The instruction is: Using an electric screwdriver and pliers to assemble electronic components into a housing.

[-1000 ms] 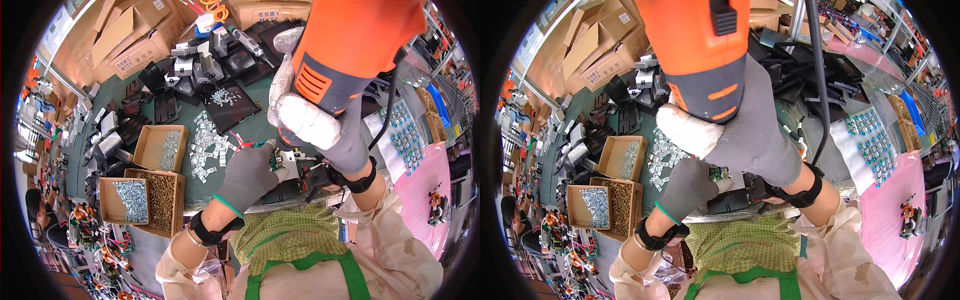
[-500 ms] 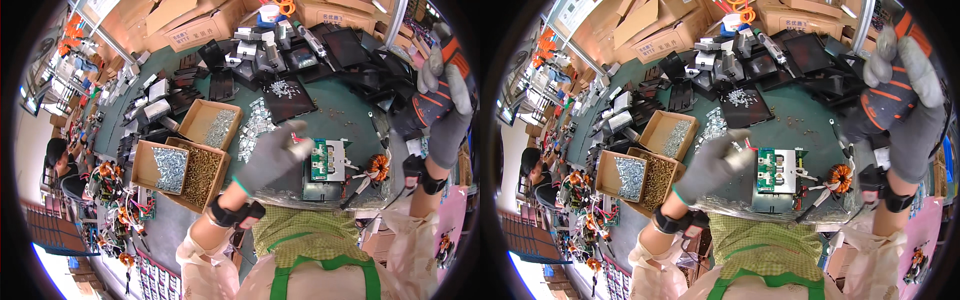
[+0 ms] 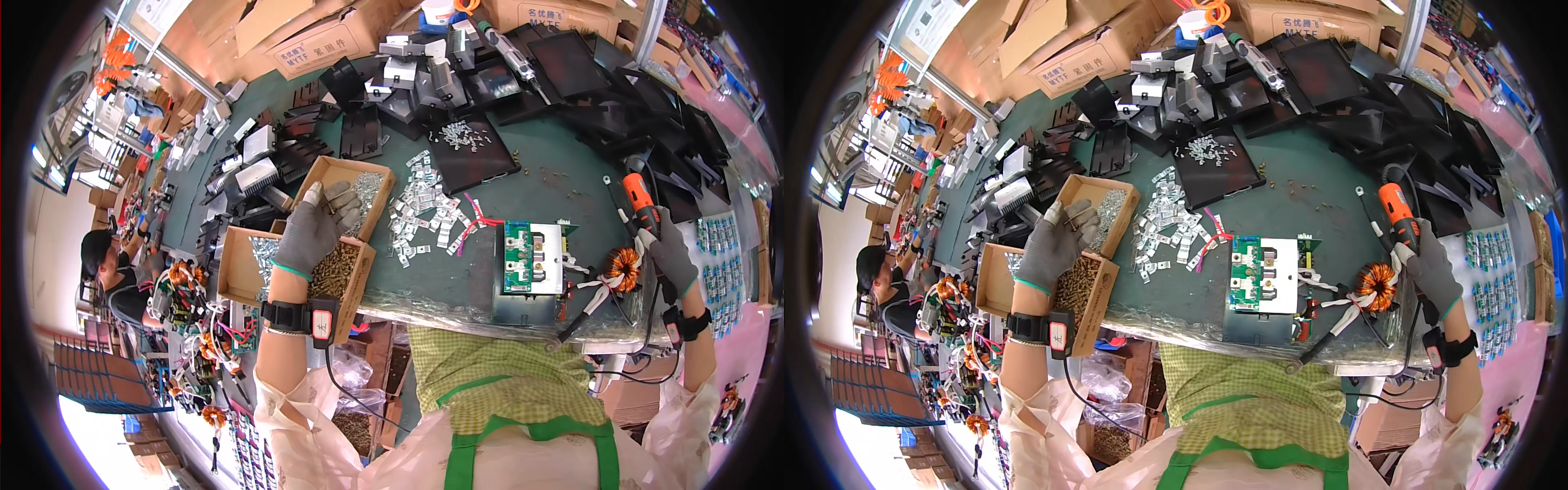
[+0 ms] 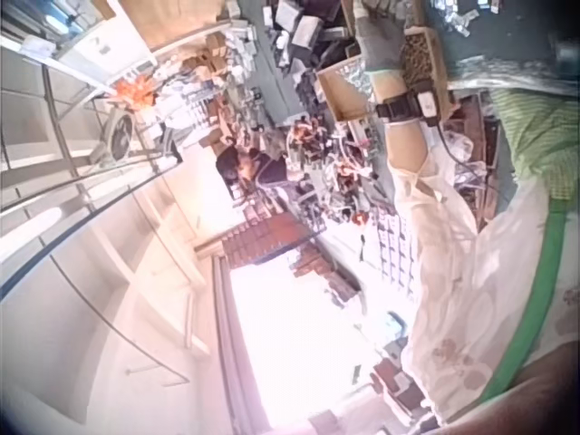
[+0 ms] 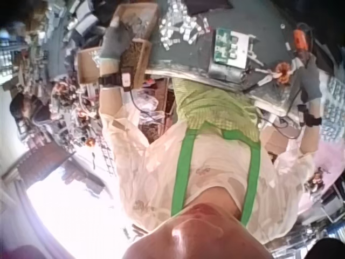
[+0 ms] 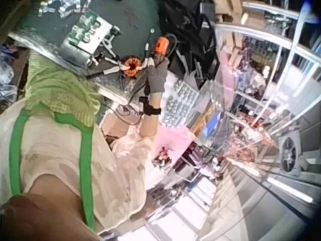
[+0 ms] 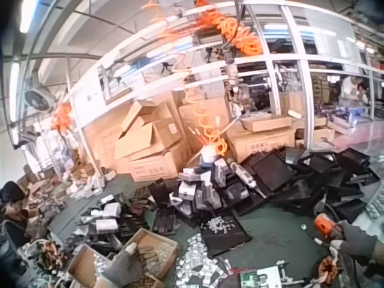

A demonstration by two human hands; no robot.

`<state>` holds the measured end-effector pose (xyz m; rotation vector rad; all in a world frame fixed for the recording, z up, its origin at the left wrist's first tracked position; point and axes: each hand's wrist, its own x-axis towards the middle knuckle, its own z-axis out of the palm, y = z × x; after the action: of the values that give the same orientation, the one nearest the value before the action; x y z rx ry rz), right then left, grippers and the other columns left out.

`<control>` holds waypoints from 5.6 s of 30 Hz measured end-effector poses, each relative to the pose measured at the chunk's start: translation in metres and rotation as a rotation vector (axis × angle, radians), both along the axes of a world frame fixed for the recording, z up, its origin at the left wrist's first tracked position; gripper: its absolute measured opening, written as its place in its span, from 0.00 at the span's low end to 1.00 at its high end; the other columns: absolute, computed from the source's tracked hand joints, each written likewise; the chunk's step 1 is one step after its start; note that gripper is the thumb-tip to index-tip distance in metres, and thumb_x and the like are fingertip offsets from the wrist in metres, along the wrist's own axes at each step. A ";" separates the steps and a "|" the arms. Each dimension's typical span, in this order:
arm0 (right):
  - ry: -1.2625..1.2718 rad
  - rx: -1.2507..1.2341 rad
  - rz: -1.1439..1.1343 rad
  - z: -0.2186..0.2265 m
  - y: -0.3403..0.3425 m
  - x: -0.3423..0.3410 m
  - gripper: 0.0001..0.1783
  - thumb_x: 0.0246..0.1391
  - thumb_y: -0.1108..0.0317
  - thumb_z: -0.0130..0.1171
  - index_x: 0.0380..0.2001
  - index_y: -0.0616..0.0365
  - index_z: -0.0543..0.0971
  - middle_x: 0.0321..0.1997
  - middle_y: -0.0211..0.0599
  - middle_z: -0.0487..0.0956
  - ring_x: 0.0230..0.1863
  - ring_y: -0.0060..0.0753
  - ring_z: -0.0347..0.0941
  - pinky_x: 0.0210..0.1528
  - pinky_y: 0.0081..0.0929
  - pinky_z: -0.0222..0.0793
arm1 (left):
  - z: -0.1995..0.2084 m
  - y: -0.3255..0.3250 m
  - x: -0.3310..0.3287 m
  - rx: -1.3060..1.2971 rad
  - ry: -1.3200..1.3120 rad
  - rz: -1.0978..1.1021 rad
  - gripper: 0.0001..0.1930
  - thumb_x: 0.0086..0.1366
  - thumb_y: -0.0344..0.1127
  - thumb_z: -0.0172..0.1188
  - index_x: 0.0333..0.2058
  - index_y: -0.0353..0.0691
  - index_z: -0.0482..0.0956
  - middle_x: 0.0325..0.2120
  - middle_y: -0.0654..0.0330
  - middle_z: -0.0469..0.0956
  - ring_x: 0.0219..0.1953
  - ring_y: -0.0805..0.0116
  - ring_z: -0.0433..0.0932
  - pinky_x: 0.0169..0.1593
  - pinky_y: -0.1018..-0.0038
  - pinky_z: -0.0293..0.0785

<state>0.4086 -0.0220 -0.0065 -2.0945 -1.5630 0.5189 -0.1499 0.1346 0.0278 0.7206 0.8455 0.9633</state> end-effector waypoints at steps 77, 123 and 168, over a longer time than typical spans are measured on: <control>-0.112 0.295 0.769 0.052 0.005 -0.134 0.32 0.37 0.46 0.63 0.43 0.57 0.75 0.51 0.45 0.70 0.53 0.47 0.65 0.57 0.43 0.57 | -0.001 0.161 0.465 1.719 1.942 -0.382 0.09 0.51 0.37 0.59 0.32 0.46 0.82 0.35 0.60 0.74 0.45 0.61 0.70 0.44 0.67 0.62; -0.088 0.370 0.709 0.078 0.023 -0.163 0.51 0.24 0.52 0.75 0.56 0.59 0.67 0.51 0.47 0.69 0.46 0.46 0.69 0.44 0.33 0.69 | -0.070 -0.154 0.142 1.207 1.166 -0.169 0.13 0.42 0.36 0.66 0.28 0.39 0.75 0.43 0.57 0.75 0.50 0.56 0.72 0.57 0.56 0.60; -0.090 0.258 0.773 0.051 0.038 -0.185 0.53 0.20 0.56 0.76 0.56 0.59 0.65 0.50 0.50 0.69 0.47 0.49 0.70 0.43 0.37 0.69 | -0.075 -0.146 0.129 1.123 1.060 -0.250 0.13 0.42 0.37 0.66 0.27 0.40 0.76 0.46 0.56 0.74 0.53 0.57 0.70 0.60 0.57 0.55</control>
<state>0.2240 0.0157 0.0448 -1.2884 -2.3377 0.4360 -0.0213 -0.0117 -0.0469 2.3763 1.0165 0.7351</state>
